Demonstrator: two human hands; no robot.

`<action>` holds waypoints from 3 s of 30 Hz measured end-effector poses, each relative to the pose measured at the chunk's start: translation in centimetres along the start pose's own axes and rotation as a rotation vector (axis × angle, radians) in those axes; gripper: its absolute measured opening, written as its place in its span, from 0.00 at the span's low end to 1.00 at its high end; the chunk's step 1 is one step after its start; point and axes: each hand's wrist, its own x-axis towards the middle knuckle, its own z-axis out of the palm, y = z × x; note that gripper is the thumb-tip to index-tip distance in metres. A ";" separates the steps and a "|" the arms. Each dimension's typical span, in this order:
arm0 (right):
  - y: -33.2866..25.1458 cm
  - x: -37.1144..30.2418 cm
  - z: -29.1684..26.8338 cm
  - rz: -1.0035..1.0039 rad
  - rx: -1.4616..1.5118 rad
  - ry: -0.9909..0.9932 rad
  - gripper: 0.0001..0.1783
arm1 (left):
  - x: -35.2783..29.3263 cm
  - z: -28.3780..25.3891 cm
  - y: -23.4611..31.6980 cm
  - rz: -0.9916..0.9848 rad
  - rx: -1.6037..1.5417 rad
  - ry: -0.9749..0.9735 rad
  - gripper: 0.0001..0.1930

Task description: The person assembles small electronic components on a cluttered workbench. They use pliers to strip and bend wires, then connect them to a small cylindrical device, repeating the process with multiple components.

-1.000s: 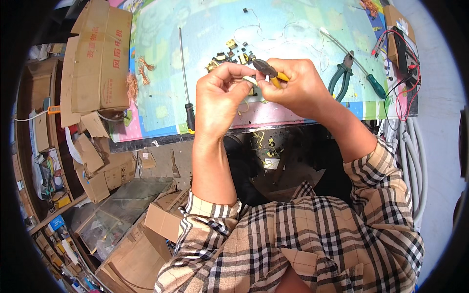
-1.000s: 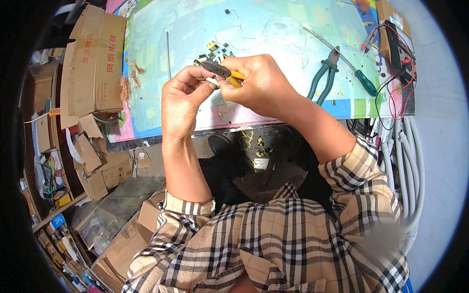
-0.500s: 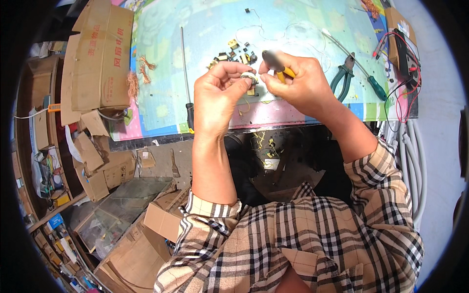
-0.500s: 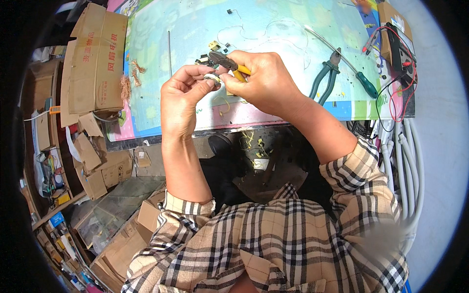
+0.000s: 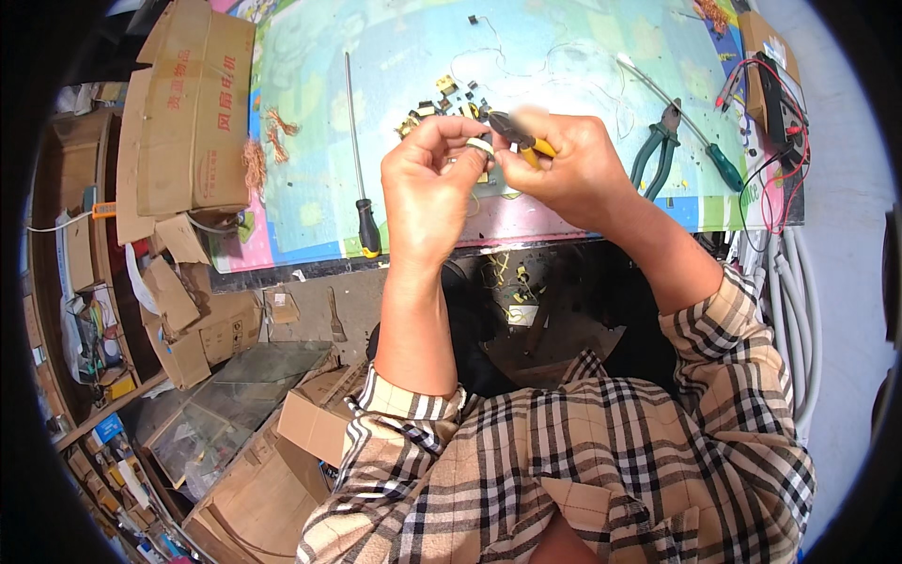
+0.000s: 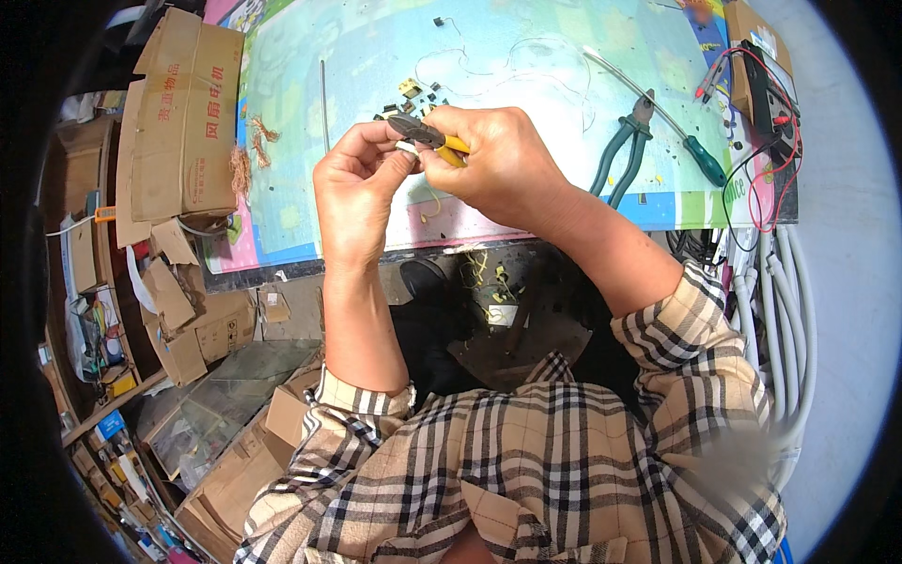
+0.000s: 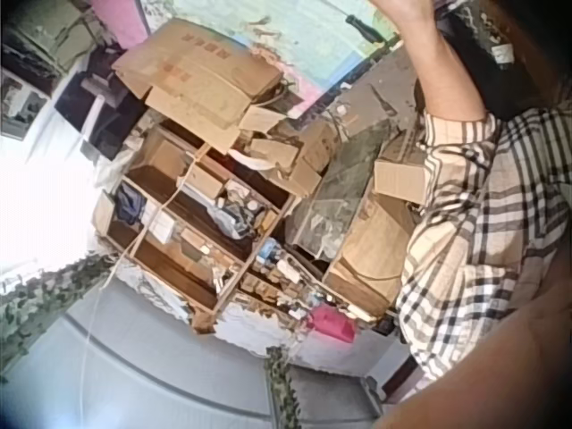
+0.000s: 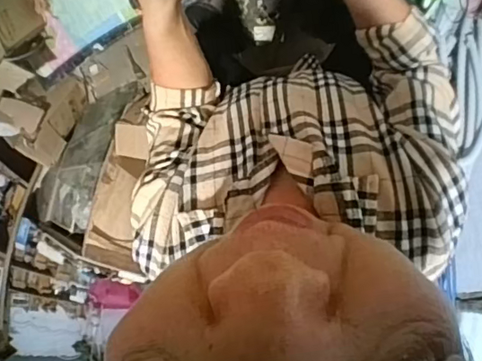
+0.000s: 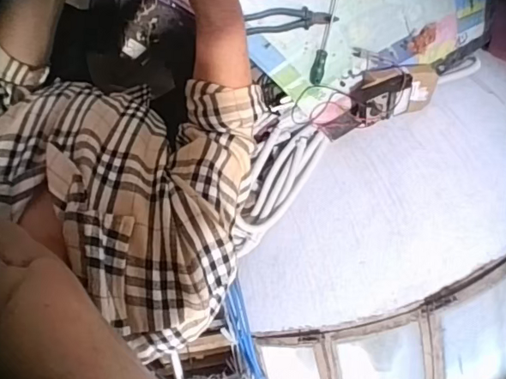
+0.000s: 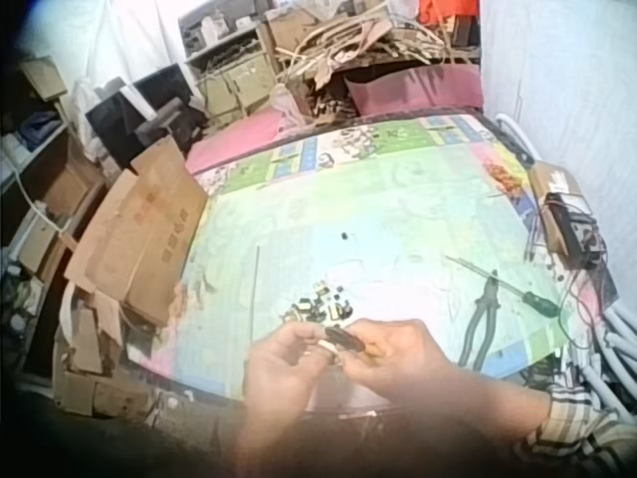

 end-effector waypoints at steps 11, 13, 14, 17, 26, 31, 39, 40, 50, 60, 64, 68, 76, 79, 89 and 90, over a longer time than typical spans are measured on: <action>-1.2 0.9 -2.7 0.276 0.313 -0.227 0.17 | 0.1 -0.8 -0.1 -0.028 -0.216 -0.075 0.08; -1.5 0.9 -2.6 0.306 0.327 -0.233 0.17 | 0.1 -0.8 -0.1 -0.032 -0.161 -0.080 0.08; -1.5 0.8 -2.7 0.304 0.328 -0.232 0.17 | 0.1 -0.8 -0.1 -0.035 -0.133 -0.082 0.08; -1.4 0.8 -2.7 0.285 0.335 -0.238 0.16 | 0.0 -0.8 0.0 -0.035 -0.141 -0.075 0.08; -0.4 0.9 -3.0 0.272 0.505 -0.148 0.15 | 0.4 -1.3 0.0 -0.136 -0.402 -0.099 0.07; -0.8 0.8 -4.7 0.256 0.453 -0.504 0.14 | 0.7 -2.2 -0.6 -0.134 -0.531 -0.144 0.07; -1.1 1.0 -4.4 0.199 0.457 -0.308 0.12 | 0.6 -2.0 -0.3 -0.135 -0.496 -0.166 0.09; -0.8 1.1 -4.3 0.182 0.432 -0.254 0.11 | 0.6 -1.9 -0.3 -0.127 -0.457 -0.160 0.08; -1.1 0.8 -2.6 0.126 0.217 -0.101 0.08 | 0.4 -0.5 -0.2 0.004 -0.186 -0.130 0.09; -0.9 0.6 -2.1 -0.042 0.012 -0.134 0.07 | 0.3 -0.2 -0.4 -0.060 -0.156 -0.128 0.07; -0.9 0.7 -2.0 -0.058 -0.014 -0.141 0.07 | 0.2 0.0 0.0 -0.080 -0.146 -0.112 0.06; 0.5 0.6 -1.4 -0.179 -0.125 -0.101 0.09 | 0.1 0.1 0.0 -0.074 -0.164 -0.132 0.05; -0.2 0.6 -1.4 0.048 0.082 -0.015 0.11 | 0.3 -0.2 -0.6 -0.068 -0.187 -0.152 0.06; -0.5 1.0 -2.5 0.071 0.091 0.008 0.12 | 0.3 -0.4 -0.3 -0.123 -0.295 -0.129 0.07; 0.8 1.3 -2.8 0.368 0.171 -0.121 0.17 | 0.8 -1.5 -0.4 -0.248 -0.533 -0.129 0.10; 1.2 1.3 -2.8 0.407 0.232 -0.139 0.16 | 0.8 -1.5 -0.5 -0.253 -0.536 -0.126 0.10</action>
